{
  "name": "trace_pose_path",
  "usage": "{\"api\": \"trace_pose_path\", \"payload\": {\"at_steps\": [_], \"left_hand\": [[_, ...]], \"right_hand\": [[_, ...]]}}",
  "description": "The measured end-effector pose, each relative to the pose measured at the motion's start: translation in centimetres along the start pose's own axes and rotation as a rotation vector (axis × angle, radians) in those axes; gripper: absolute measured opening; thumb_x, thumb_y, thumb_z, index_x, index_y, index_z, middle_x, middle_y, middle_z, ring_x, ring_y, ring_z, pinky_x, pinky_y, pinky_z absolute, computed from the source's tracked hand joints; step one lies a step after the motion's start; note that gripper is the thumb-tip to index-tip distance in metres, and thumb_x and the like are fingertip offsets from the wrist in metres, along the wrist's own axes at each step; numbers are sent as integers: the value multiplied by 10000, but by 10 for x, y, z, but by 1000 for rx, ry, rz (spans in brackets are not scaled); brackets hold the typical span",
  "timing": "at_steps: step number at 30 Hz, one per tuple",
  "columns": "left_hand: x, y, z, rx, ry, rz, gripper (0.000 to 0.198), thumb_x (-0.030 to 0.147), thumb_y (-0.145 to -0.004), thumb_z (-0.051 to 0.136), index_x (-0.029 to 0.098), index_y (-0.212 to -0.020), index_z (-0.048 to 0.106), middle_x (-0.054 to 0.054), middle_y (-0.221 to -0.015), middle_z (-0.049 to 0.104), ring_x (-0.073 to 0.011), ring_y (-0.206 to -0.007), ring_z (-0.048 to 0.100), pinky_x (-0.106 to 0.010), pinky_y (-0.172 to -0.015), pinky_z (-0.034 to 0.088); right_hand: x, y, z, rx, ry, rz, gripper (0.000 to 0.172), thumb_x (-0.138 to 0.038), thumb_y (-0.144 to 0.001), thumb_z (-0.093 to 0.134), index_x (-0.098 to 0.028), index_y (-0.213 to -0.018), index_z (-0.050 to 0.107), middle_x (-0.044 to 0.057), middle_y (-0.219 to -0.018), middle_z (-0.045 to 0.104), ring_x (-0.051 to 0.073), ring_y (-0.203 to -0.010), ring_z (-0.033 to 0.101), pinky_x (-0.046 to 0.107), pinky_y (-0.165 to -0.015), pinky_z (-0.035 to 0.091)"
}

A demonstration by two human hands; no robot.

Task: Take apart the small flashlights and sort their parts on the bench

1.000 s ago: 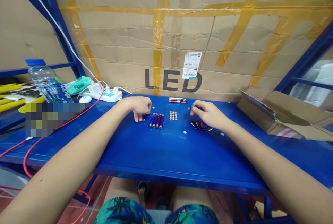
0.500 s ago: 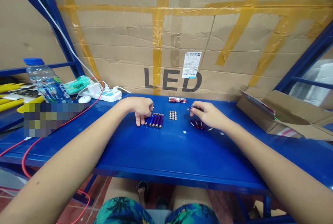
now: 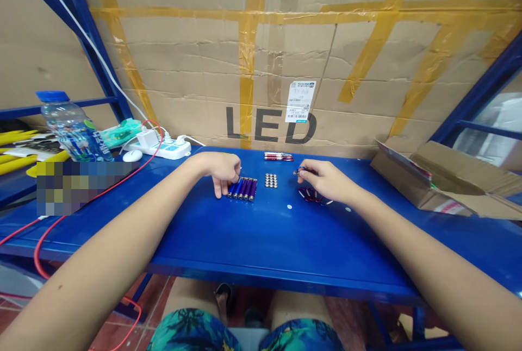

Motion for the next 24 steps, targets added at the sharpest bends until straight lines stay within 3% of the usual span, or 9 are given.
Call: {"api": "trace_pose_path", "payload": {"at_steps": [6, 9, 12, 15, 16, 19, 20, 24], "left_hand": [[1, -3, -2, 33, -31, 20, 509, 171, -748, 514, 71, -1246, 525, -181, -981, 710, -245, -683, 725, -310, -572, 586], [-5, -10, -11, 124, -92, 17, 442, 204, -744, 540, 102, -1173, 576, -147, -913, 716, -231, -678, 704, -304, -586, 567], [-3, -14, -27, 396, -199, 91, 260, 225, -766, 544, 130, -987, 642, -129, -845, 708, -236, -729, 678, -343, -688, 543], [22, -5, -31, 695, -159, 393, 144, 216, -812, 544, 158, -899, 643, -111, -951, 698, -223, -889, 646, -351, -832, 498], [32, -2, -25, 707, -70, 524, 150, 221, -821, 560, 166, -937, 638, -91, -975, 695, -205, -905, 636, -338, -848, 491], [64, 3, 3, 503, 241, 842, 221, 249, -808, 655, 162, -1005, 603, -67, -1017, 680, -167, -926, 634, -309, -863, 500], [72, 5, 11, 459, 305, 897, 236, 241, -786, 687, 157, -987, 596, -62, -998, 675, -161, -915, 634, -307, -856, 504], [84, 6, 26, 469, 450, 939, 132, 222, -799, 671, 154, -882, 595, -18, -838, 647, -128, -773, 609, -277, -732, 506]], "right_hand": [[0, 1, 0, -5, 0, 2, 213, -294, -909, 466, -200, -768, 595, 49, -843, 700, 189, -743, 609, 320, -689, 441], [-2, 2, 0, -2, -9, 3, 219, -303, -911, 469, -200, -768, 599, 49, -830, 699, 189, -721, 606, 323, -676, 445], [-7, 3, 0, 3, -27, -6, 234, -326, -916, 479, -200, -772, 613, 50, -839, 703, 191, -723, 608, 336, -692, 454], [-15, 4, 1, 7, -80, -36, 256, -357, -916, 495, -197, -768, 630, 52, -842, 705, 195, -756, 616, 349, -733, 466], [-17, 5, 2, 4, -113, -44, 262, -369, -915, 501, -195, -771, 634, 52, -837, 706, 195, -758, 618, 350, -737, 470], [-23, 6, 6, -21, -237, -67, 270, -397, -911, 520, -189, -783, 634, 52, -823, 707, 185, -741, 616, 341, -728, 477], [-25, 6, 7, -33, -275, -76, 269, -399, -910, 525, -187, -783, 630, 52, -821, 707, 181, -741, 614, 336, -728, 476], [-27, 8, 14, -89, -359, -56, 276, -401, -916, 529, -185, -760, 604, 53, -798, 694, 155, -685, 578, 304, -664, 465]]}}
Point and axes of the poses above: each hand's wrist, its own y-axis away from the middle knuckle, its own z-axis out of the palm, x = y × z, the point moved 6 cm from there along -y, towards the middle knuckle
